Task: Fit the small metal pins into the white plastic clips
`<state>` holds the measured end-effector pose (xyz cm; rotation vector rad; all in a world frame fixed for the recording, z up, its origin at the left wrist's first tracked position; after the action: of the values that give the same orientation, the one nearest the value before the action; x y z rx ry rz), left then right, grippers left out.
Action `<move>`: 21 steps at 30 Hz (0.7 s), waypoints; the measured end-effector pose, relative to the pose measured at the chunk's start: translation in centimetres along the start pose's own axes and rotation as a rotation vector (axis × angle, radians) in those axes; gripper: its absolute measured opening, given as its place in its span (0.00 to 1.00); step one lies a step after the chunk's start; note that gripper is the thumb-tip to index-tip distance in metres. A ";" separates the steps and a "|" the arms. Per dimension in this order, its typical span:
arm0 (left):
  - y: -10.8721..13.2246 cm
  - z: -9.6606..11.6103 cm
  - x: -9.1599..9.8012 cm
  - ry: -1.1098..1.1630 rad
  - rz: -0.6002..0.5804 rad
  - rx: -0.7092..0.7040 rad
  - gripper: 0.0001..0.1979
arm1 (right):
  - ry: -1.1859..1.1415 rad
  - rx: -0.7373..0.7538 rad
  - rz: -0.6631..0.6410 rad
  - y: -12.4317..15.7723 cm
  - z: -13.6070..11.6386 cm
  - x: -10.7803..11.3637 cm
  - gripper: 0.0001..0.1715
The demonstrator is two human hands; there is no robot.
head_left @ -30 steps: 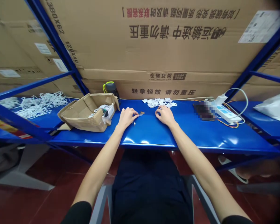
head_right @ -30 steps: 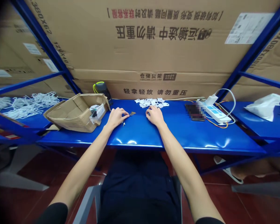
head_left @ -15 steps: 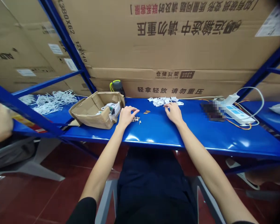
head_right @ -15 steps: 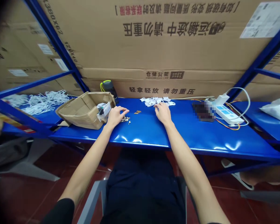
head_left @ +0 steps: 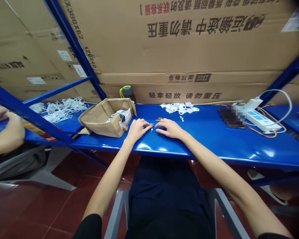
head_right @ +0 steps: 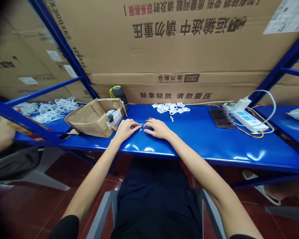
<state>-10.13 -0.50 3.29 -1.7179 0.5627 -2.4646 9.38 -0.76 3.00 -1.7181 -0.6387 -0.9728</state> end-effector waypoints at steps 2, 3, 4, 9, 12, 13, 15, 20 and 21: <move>-0.1 0.3 -0.2 -0.016 -0.004 0.007 0.13 | 0.024 0.044 -0.020 -0.7 -1.1 -1.1 0.22; -0.1 0.4 -0.2 -0.020 -0.010 0.011 0.13 | 0.038 0.061 -0.030 -1.0 -1.5 -1.6 0.22; -0.1 0.3 -0.2 -0.022 -0.014 0.016 0.13 | 0.045 0.076 -0.034 -1.2 -1.7 -2.0 0.22; 0.2 0.1 0.2 -0.003 0.016 0.005 0.14 | -0.060 0.091 0.013 -0.9 -0.6 -2.1 0.14; 0.3 0.9 0.0 -0.020 -0.011 -0.048 0.16 | -0.135 0.024 0.043 -0.1 0.9 -1.1 0.11; 0.3 1.4 -0.2 -0.032 -0.033 -0.069 0.16 | -0.149 -0.012 0.050 0.1 1.4 -0.8 0.09; 0.4 2.7 -0.7 -0.053 -0.071 -0.103 0.17 | -0.186 -0.094 0.079 0.4 2.2 -0.4 0.07; 0.5 5.3 -1.8 -0.094 -0.062 -0.120 0.17 | -0.312 -0.219 0.182 0.8 2.8 0.0 0.05; 0.5 5.4 -1.9 -0.094 -0.051 -0.109 0.17 | -0.325 -0.224 0.193 0.8 2.8 0.0 0.06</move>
<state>-4.53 -1.78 3.05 -1.8998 0.6622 -2.4128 10.88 1.55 2.19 -2.1195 -0.5727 -0.6534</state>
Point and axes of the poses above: each hand's wrist, its own y-axis away from the middle knuckle, its own x-axis out of the back of the hand, z = x × y, the point moved 6 cm from there along -y, towards the middle knuckle, and after that the axes turned 15 degrees about x, right-handed, at the moved point
